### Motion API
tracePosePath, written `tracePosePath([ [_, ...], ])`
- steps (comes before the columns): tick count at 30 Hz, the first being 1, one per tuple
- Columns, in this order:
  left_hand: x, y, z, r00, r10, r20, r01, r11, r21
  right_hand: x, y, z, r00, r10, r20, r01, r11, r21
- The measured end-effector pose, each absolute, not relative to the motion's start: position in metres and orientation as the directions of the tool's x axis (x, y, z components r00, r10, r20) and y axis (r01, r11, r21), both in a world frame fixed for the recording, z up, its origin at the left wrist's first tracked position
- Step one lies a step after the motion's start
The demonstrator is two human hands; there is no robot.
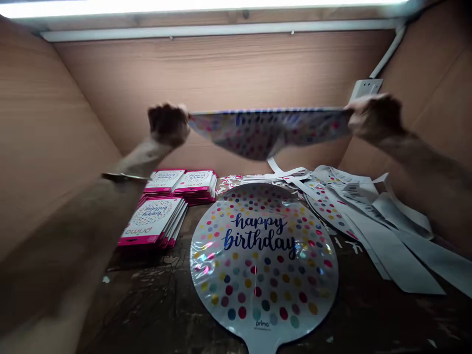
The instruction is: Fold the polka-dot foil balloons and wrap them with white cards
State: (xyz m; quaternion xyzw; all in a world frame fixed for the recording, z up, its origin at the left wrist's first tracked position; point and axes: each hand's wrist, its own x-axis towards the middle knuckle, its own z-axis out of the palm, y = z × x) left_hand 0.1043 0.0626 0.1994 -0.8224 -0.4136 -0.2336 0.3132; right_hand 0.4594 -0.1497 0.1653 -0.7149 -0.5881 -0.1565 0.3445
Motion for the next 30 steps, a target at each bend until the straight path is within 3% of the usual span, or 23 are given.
tracePosePath([
  [2,0.097,0.057,0.219,0.511,0.465,0.723,0.851,-0.392,-0.349,0.462,-0.171,0.176,0.183,0.63,0.755,0.98,-0.181,-0.086],
  [4,0.084,0.047,0.202,0.555,0.442,0.705,0.828,-0.378,-0.415,0.457,-0.199,0.147,0.093,0.61,0.787,0.943,-0.307,0.126],
  [6,0.068,0.035,0.156,0.624,0.506,0.595,0.781,-0.422,-0.46,0.446,-0.226,0.09,0.072,0.711,0.7,0.921,-0.316,0.227],
  [8,0.052,0.025,0.097,0.652,0.618,0.44,0.758,-0.505,-0.414,0.431,-0.25,0.026,0.057,0.779,0.624,0.935,-0.26,0.24],
  [10,0.038,0.015,0.039,0.674,0.648,0.354,0.737,-0.558,-0.381,0.413,-0.271,-0.027,-0.031,0.838,0.545,0.966,-0.114,0.231],
  [13,0.021,0.006,-0.021,0.699,0.67,0.25,0.712,-0.62,-0.33,0.387,-0.295,-0.071,-0.196,0.824,0.531,0.973,0.097,0.208],
  [16,0.017,-0.004,-0.041,0.694,0.695,0.188,0.715,-0.634,-0.295,0.368,-0.313,-0.081,-0.255,0.78,0.571,0.966,0.187,0.177],
  [19,0.032,-0.039,-0.035,0.654,0.735,0.18,0.754,-0.611,-0.241,0.354,-0.33,-0.08,-0.232,0.764,0.602,0.969,0.238,0.072],
  [21,0.048,-0.081,-0.031,0.718,0.685,0.124,0.696,-0.71,-0.11,0.346,-0.342,-0.083,-0.213,0.763,0.611,0.963,0.268,0.001],
  [24,0.071,-0.149,-0.036,0.908,0.417,0.049,0.401,-0.895,0.195,0.341,-0.361,-0.088,-0.175,0.745,0.644,0.95,0.3,-0.088],
  [26,0.078,-0.181,-0.046,0.935,0.353,0.044,0.315,-0.879,0.358,0.341,-0.367,-0.083,-0.148,0.728,0.669,0.933,0.327,-0.15],
  [30,0.07,-0.201,-0.055,0.913,0.403,0.063,0.286,-0.742,0.606,0.337,-0.339,-0.03,-0.179,0.694,0.697,0.874,0.437,-0.21],
])
